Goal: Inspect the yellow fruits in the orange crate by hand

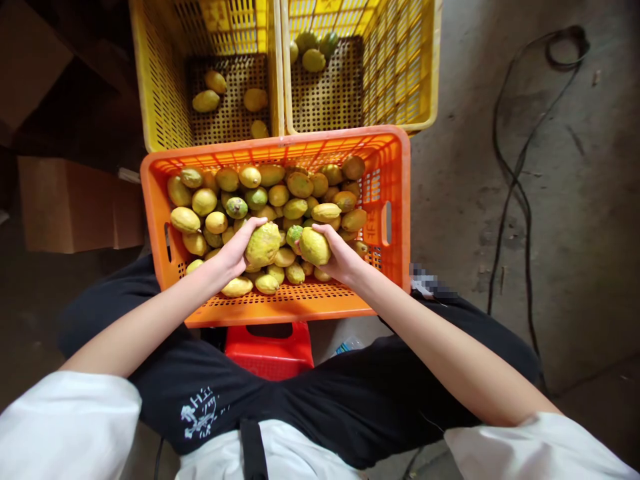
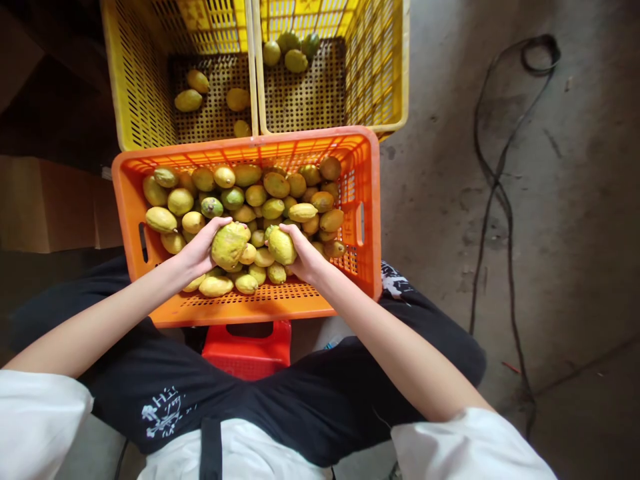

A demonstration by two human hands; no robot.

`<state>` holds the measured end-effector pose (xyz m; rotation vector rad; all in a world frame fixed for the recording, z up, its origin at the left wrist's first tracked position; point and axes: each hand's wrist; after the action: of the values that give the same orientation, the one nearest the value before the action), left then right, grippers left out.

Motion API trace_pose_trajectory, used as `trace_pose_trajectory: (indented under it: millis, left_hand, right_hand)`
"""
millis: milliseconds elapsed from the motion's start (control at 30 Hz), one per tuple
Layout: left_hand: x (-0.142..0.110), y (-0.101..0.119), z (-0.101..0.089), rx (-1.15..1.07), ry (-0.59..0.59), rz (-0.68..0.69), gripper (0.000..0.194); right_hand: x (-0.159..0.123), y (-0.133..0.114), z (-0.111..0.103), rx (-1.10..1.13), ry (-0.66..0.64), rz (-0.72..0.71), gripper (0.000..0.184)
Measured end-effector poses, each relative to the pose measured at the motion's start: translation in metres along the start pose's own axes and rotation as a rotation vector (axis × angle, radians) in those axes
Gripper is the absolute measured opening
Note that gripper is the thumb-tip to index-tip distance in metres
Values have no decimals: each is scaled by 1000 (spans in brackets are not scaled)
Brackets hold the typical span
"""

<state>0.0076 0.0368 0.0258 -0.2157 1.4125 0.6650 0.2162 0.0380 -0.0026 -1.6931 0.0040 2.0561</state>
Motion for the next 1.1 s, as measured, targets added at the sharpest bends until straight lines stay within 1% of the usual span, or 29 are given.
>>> trace_pose_trajectory:
  millis: [133,233,300,400,500,600,667,733,800,933,967,1033,1100]
  left_hand:
    - [0,0,2,-11,48,4,24]
    - [-5,3,5,-58,88,3,25]
    - [-9,6,8,-85,91,-23,26]
    - [-14,8,11,-89,85,-34,25]
    - [-13,8,12,-45,103,-12,22]
    - [-9,6,11,31,130,7,21]
    - [-7,4,11,78,135,15,21]
    - [-7,3,11,102,123,-1,20]
    - [-8,2,11,100,93,-54,20]
    - [-8,4,8,114,7,-161,41]
    - [-7,4,7,123,-5,-170,41]
    - [-4,4,4,127,-20,-163,34]
    - [-1,3,1,120,-31,-126,28]
  right_hand:
    - [-2,0,3,34,23,36,15]
    - [-2,-3,4,97,44,70,19]
    - [-2,-5,4,162,29,94,20]
    - [-2,-7,4,241,-14,116,16]
    - [-3,-7,4,272,-1,119,16]
    - [-4,-6,3,244,3,95,15]
    - [-5,-5,1,191,-20,64,21]
    - [-5,-4,-1,129,-46,42,27]
    - [-5,-2,-2,85,-64,34,29]
    - [-7,1,0,40,-69,26,25]
    - [-8,1,1,31,-66,21,23]
    - [-10,0,3,26,-60,9,18]
    - [-12,-2,4,39,-54,9,13]
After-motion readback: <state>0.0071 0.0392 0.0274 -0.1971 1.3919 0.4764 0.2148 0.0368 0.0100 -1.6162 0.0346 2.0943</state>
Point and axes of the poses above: each hand's wrist, its own x-axis towards the middle knuckle, its own z-axis out of the palm, y = z × x, and after that the axes turned 7 degrees about y, right-handed
